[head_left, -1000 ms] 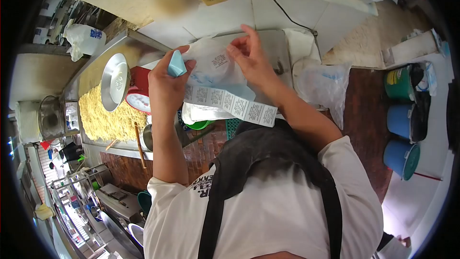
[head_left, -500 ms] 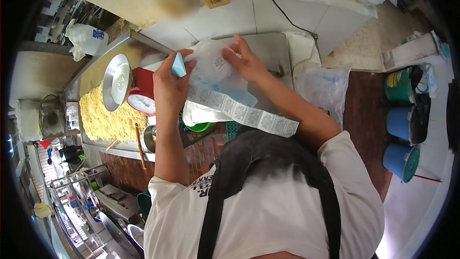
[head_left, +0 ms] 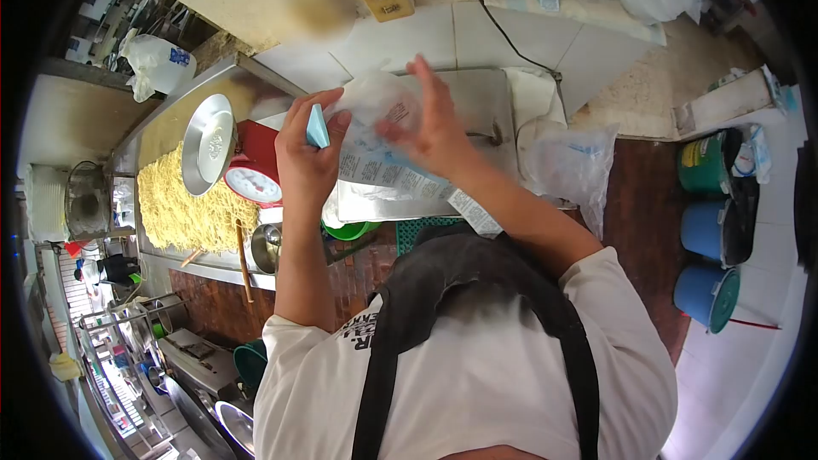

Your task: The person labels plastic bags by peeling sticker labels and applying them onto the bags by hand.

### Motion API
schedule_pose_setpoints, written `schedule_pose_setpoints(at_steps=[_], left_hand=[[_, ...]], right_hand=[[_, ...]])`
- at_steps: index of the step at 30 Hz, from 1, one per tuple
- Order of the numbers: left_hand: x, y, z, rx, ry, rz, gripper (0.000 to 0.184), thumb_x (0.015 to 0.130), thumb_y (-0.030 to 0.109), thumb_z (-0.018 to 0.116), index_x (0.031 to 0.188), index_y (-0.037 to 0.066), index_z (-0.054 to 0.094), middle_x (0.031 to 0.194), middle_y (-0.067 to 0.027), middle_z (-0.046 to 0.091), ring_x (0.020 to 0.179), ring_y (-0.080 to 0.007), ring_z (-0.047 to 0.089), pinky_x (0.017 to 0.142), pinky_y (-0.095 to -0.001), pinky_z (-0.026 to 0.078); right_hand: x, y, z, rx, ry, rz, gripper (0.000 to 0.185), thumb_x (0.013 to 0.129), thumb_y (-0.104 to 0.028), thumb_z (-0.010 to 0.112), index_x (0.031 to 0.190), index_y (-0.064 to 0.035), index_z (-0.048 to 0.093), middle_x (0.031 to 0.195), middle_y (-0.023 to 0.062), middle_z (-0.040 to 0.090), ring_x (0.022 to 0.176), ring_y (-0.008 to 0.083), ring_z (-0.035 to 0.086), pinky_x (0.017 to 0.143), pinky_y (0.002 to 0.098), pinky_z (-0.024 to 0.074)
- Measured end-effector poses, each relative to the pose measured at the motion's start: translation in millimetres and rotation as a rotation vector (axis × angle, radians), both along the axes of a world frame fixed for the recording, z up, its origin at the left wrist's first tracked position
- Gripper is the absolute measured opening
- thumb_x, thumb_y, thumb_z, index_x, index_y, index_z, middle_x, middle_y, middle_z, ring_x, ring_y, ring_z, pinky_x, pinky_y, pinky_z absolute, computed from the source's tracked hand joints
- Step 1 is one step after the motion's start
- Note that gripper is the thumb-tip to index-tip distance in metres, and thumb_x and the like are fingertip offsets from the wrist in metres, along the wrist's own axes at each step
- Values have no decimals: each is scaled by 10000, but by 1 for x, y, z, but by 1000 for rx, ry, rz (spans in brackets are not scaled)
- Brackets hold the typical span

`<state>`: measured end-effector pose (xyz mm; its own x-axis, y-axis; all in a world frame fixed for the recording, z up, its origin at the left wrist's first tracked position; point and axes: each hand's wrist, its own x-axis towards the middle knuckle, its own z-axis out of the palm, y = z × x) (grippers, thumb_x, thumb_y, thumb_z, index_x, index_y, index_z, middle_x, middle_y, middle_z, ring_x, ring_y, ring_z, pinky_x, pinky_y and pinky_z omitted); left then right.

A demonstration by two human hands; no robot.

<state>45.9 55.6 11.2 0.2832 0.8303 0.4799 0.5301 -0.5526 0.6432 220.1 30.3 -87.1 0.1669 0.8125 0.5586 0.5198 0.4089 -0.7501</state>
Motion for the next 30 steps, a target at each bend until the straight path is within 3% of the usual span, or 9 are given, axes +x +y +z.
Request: schedule_pose_setpoints(at_steps=[6, 9, 12, 15, 18, 21, 24, 27, 30], left_hand=[[-6, 5, -3, 133, -123, -15, 146, 841, 25, 724, 986, 30, 710, 1033, -98, 673, 925, -206, 663, 794, -291, 523], [-3, 4, 3, 103, -148, -15, 200, 834, 18, 730, 1032, 24, 698, 1021, -77, 670, 833, -154, 628, 759, -268, 511], [-8, -1, -5, -41, -274, 64, 295, 833, 39, 740, 1120, 22, 670, 1022, -52, 668, 755, -102, 553, 727, -254, 493], [-27, -3, -29, -207, -428, 134, 408, 818, 57, 761, 1203, 24, 631, 1062, -43, 662, 718, -69, 485, 720, -248, 480], [-44, -8, -68, -379, -327, 163, 516, 779, 56, 791, 1256, 21, 596, 1142, -86, 645, 905, -138, 585, 820, -278, 491], [-45, -19, -91, -410, -129, 156, 632, 731, 154, 845, 1270, -17, 563, 1131, -144, 643, 1058, -253, 605, 947, -345, 465], [-47, -18, -118, -435, -74, 257, 494, 774, 228, 819, 1160, 0, 613, 956, -107, 667, 871, -198, 622, 807, -317, 493], [-41, -13, -106, -526, -170, 247, 353, 820, 242, 784, 1046, 9, 645, 844, -58, 655, 723, -128, 597, 674, -290, 496], [-44, -23, -106, -541, -188, 191, 247, 867, 228, 744, 915, 4, 653, 783, -16, 628, 658, -91, 582, 567, -255, 507]], right_hand=[[11, -8, 36, 8, 65, 114, 705, 874, -249, 712, 1446, -20, 369, 1382, 213, 460, 1259, 377, 438, 1055, 426, 375], [25, 38, 31, 121, 0, 161, 439, 882, -154, 704, 1297, -93, 575, 1238, 144, 575, 1152, 314, 545, 974, 370, 445], [35, 61, 44, -46, -104, 268, 208, 874, -100, 698, 1082, -109, 694, 1004, 97, 637, 961, 284, 609, 837, 347, 486], [36, 53, 64, 197, -124, 122, 89, 856, -118, 724, 943, -100, 715, 868, 78, 622, 826, 249, 616, 749, 338, 494], [36, 48, 62, 83, -136, 107, 86, 851, -127, 735, 909, -69, 708, 862, 68, 617, 774, 217, 613, 705, 311, 500], [27, 31, 85, 213, 108, 86, 102, 874, -129, 717, 922, -43, 692, 814, 48, 624, 703, 158, 601, 662, 278, 494], [25, 36, 76, -18, 118, 190, 86, 895, -123, 680, 908, -38, 680, 792, 64, 652, 682, 162, 621, 649, 285, 509], [25, 30, 81, 3, 311, 15, 104, 926, -134, 648, 921, -32, 665, 785, 62, 666, 683, 125, 618, 644, 279, 502], [35, 35, 79, -198, 225, 245, 149, 979, -172, 602, 967, -25, 622, 796, 24, 655, 708, 115, 611, 671, 255, 501]])
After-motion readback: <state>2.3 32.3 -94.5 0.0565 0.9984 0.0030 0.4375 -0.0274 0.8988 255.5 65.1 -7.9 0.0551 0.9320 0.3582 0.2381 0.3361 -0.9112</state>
